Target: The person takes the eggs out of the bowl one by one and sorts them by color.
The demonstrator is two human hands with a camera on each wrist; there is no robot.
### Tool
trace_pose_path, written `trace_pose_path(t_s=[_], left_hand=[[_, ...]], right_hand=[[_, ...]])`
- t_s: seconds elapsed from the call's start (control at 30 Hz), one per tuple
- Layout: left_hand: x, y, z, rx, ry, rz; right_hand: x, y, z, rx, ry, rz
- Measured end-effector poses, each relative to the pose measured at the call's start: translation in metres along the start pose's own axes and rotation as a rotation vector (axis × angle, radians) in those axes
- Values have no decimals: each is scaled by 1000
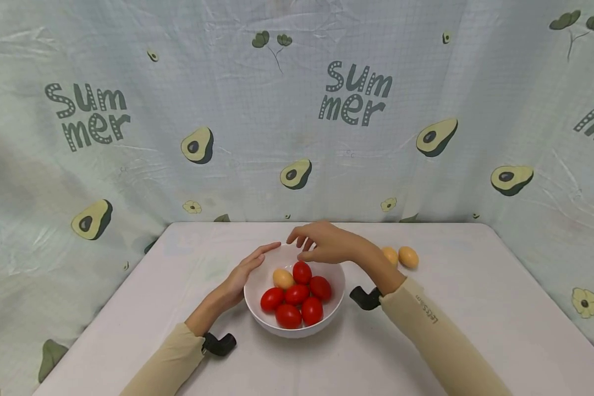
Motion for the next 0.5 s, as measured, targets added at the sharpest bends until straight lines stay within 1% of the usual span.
trace_pose_path(t_s=[0.07,0.17,0.27,0.37,0.5], left_hand=[[-1,1,-1,2,3,5],[-2,2,-1,19,12,8],[-4,3,-2,38,18,12],[-3,3,-2,32,6,8],[-2,3,-3,26,-9,-5]], right_hand=[[-3,-10,-11,-67,-8,14],[-6,-25,-25,-164,-43,13],[-5,-38,-35,-238,-81,18],[-2,-47,-43,-283,-115,42],[1,-56,-51,-317,-140,70]])
Point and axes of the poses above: each hand's wrist, its own z-axis away from the middle knuckle, its own y-axis out of the back of the hand, x = y × z, the point moved 8 cm from there along -z, towards the middle knuckle, and after that the axes turned 3 degrees about z, right-handed, at the moved point
